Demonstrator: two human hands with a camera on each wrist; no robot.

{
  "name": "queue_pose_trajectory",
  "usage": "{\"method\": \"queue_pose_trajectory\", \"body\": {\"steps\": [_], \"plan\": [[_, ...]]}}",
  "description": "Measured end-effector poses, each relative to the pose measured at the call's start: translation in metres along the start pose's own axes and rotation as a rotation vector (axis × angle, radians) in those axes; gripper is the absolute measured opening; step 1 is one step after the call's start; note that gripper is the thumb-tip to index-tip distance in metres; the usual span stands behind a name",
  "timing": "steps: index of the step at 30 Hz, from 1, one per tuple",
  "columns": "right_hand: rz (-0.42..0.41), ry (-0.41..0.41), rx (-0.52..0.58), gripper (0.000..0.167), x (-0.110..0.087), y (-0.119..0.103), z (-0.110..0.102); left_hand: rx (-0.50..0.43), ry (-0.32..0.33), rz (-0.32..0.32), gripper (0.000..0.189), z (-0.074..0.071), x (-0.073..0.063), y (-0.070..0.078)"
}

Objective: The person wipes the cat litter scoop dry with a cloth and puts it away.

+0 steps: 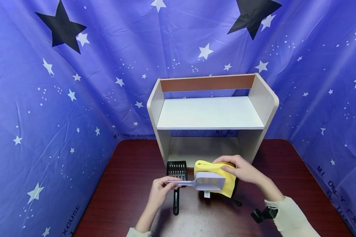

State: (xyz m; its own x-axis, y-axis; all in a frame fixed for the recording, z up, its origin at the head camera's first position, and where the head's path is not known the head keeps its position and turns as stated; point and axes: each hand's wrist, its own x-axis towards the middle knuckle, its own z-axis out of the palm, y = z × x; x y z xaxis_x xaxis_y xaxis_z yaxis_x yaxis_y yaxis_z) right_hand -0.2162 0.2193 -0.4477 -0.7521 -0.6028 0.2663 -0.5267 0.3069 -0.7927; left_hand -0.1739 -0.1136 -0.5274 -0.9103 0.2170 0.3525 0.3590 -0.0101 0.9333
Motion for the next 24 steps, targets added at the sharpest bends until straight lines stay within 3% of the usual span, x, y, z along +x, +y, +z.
{"method": "queue_pose_trajectory", "body": {"steps": [7,24], "plan": [[-0.027,-0.013,-0.024,0.022,0.0001,0.0026,0.0041,0.009,0.016,-0.043,0.02,0.0029,0.0005,0.0009],[-0.053,-0.028,0.002,0.022,-0.0072,0.0052,0.002,0.0,0.042,-0.037,0.017,0.0019,0.0006,0.0006]]}}
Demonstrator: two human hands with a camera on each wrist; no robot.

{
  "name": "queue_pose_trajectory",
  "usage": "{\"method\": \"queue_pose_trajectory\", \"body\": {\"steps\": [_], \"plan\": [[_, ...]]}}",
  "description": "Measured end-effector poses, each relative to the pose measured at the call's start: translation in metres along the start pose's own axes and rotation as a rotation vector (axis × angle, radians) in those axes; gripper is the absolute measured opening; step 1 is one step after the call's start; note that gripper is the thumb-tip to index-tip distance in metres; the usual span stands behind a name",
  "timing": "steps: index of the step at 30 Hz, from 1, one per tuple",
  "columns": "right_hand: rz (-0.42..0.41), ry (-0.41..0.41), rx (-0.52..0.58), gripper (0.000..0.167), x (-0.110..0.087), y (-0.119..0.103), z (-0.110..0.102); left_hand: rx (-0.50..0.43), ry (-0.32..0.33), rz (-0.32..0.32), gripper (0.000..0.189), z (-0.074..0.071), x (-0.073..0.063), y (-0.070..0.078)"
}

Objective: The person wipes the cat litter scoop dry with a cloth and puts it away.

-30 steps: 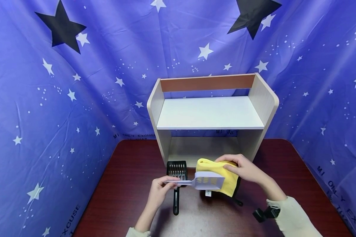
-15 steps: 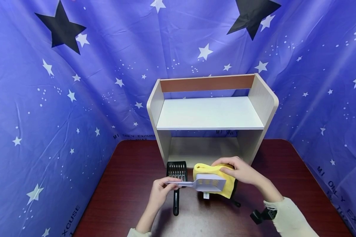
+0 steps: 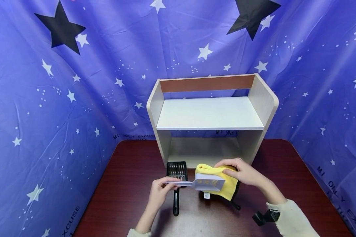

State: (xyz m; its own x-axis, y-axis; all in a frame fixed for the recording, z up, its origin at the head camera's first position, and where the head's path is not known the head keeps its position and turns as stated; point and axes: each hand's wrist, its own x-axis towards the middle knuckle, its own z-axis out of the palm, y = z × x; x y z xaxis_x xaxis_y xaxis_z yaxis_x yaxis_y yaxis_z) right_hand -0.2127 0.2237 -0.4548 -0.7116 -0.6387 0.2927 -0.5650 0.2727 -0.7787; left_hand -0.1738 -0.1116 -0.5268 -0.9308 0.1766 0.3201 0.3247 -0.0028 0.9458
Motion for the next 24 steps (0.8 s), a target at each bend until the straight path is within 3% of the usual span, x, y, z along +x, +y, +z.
{"method": "queue_pose_trajectory", "body": {"steps": [24], "plan": [[0.003,0.046,-0.005,0.023,-0.019,0.009,-0.007,-0.021,0.038,0.001,0.016,-0.005,0.002,-0.001]]}}
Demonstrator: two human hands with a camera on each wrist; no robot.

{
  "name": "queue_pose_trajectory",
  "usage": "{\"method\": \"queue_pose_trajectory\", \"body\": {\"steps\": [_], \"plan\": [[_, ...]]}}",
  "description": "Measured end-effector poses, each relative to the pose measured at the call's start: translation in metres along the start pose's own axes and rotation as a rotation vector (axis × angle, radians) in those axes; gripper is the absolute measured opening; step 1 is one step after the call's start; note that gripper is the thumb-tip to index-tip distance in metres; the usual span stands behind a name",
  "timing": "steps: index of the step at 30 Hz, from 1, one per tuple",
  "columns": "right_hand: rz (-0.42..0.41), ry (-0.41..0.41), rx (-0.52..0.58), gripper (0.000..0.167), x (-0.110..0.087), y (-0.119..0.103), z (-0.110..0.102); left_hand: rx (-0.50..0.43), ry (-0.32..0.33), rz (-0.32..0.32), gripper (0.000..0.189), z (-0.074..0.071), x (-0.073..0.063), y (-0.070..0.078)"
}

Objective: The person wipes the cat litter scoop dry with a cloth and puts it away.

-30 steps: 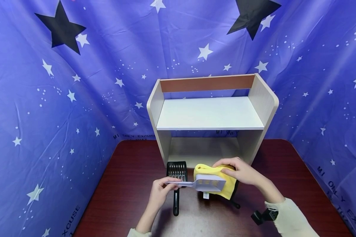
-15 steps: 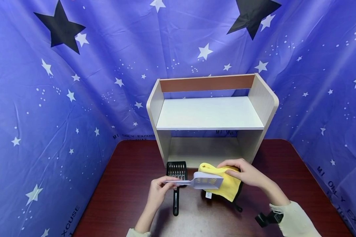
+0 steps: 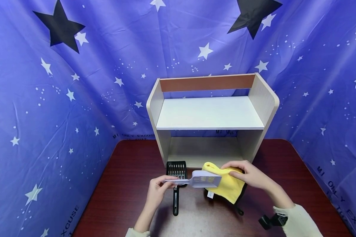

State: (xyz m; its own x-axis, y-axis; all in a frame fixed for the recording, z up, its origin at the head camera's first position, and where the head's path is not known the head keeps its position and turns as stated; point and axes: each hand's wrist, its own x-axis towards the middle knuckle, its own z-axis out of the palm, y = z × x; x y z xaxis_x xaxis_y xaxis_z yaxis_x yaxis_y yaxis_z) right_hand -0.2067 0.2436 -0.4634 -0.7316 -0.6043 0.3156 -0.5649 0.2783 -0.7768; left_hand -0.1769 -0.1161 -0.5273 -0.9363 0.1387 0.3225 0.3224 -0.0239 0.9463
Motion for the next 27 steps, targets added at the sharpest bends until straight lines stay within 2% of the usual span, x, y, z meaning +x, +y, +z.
{"method": "queue_pose_trajectory", "body": {"steps": [14,27], "plan": [[-0.008,0.016,-0.013,0.024,-0.008,0.001,-0.003,0.014,0.024,0.01,0.017,-0.004,0.0,-0.001],[0.021,0.012,0.042,0.024,-0.015,0.004,-0.005,-0.013,0.04,0.004,0.018,-0.005,0.0,-0.001]]}}
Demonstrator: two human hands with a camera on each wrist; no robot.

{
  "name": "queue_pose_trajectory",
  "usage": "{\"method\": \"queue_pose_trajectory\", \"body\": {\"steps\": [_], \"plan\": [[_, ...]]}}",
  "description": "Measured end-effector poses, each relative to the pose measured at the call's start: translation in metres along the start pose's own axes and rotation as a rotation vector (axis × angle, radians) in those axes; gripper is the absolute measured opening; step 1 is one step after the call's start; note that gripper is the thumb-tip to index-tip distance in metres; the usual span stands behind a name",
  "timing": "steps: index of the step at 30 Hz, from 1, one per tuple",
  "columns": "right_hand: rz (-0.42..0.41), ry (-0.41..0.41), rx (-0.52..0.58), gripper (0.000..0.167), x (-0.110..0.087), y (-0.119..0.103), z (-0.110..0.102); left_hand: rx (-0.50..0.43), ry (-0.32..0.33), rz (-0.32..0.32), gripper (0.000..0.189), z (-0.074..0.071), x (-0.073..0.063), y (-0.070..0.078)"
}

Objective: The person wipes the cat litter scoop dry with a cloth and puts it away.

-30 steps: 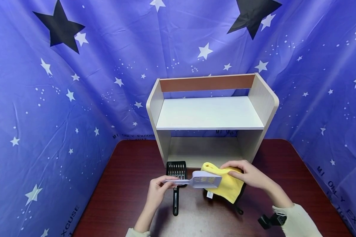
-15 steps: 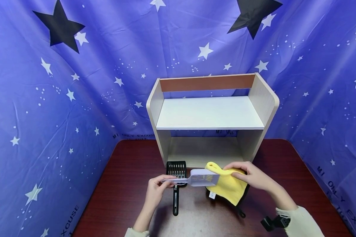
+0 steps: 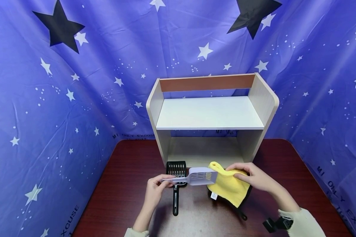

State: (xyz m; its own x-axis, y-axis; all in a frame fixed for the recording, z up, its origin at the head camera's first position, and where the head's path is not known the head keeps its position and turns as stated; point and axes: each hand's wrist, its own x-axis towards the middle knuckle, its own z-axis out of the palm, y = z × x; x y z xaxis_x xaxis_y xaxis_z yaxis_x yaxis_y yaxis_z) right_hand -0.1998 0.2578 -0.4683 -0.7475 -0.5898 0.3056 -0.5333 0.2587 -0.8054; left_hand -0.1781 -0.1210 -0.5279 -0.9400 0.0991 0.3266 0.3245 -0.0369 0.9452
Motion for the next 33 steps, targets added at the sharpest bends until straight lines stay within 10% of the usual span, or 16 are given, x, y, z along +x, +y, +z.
{"method": "queue_pose_trajectory", "body": {"steps": [16,33], "plan": [[0.034,0.073,0.06,0.025,-0.017,0.007,-0.001,-0.055,0.142,-0.032,0.02,0.001,0.004,0.001],[-0.003,0.255,0.059,0.025,-0.012,0.01,0.025,-0.321,0.246,-0.285,0.033,0.019,-0.001,0.002]]}}
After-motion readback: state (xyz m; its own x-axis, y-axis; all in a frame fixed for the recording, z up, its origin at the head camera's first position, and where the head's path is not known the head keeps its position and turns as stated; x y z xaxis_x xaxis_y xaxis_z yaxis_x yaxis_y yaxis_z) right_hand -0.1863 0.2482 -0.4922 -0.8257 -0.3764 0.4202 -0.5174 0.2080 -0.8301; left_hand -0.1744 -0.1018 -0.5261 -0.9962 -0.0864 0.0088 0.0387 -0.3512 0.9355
